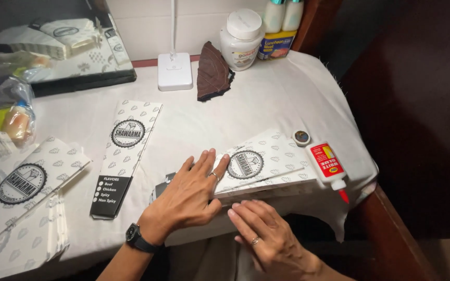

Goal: Folding and gluing paper food wrappers at a workstation.

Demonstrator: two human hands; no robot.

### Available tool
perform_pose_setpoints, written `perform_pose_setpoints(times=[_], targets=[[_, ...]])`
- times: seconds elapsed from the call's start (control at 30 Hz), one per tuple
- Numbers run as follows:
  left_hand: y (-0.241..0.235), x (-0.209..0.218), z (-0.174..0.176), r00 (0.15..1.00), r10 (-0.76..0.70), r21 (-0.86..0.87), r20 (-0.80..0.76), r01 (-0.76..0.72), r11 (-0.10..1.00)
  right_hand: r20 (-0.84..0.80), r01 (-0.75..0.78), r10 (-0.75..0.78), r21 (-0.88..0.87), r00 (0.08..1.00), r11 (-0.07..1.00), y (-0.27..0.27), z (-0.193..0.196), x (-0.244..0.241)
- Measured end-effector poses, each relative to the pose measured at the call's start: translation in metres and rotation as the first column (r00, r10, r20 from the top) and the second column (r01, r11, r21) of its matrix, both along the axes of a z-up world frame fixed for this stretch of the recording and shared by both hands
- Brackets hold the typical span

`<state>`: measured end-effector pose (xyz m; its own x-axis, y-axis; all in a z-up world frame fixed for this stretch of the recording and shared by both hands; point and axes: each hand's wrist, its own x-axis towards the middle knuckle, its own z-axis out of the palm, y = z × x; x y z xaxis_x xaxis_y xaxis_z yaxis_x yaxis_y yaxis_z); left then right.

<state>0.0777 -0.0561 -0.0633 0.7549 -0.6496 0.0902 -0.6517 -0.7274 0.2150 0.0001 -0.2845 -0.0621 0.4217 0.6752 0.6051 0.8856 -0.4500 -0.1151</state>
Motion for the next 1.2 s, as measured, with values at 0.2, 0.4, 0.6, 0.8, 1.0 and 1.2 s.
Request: perform_pose_setpoints(times=[0.2,0.4,0.6,0.8,1.0,1.2], targets=[[0.004,0.006,0.000,0.986,-0.004,-0.008,-0.164,0.003,1.000,0.046,0.166,-0.164,-0.024,0.985,0.986,0.008,-0.021,-0.003],[0.006,0.013,-0.009,0.985,-0.031,-0.026,-0.172,0.027,0.999,0.095,0.312,-0.305,-0.076,0.948,0.947,0.012,-0.029,-0.005],[0.005,0.015,-0.016,0.992,-0.045,0.028,-0.116,0.048,0.998,0.032,0.539,-0.539,-0.112,0.841,0.835,-0.005,-0.065,-0.006],[0.004,0.012,-0.012,0.981,-0.044,0.033,-0.189,0.051,0.998,0.009,0.698,-0.700,-0.087,0.714,0.711,-0.046,-0.076,0.001],[0.002,0.014,0.005,0.932,-0.008,-0.005,-0.362,0.006,1.000,0.011,0.603,-0.603,-0.040,0.797,0.796,-0.042,-0.056,0.003],[0.001,0.009,0.008,0.928,0.025,-0.010,-0.372,-0.031,0.999,0.061,0.537,-0.545,0.107,0.836,0.837,-0.029,-0.033,-0.005]])
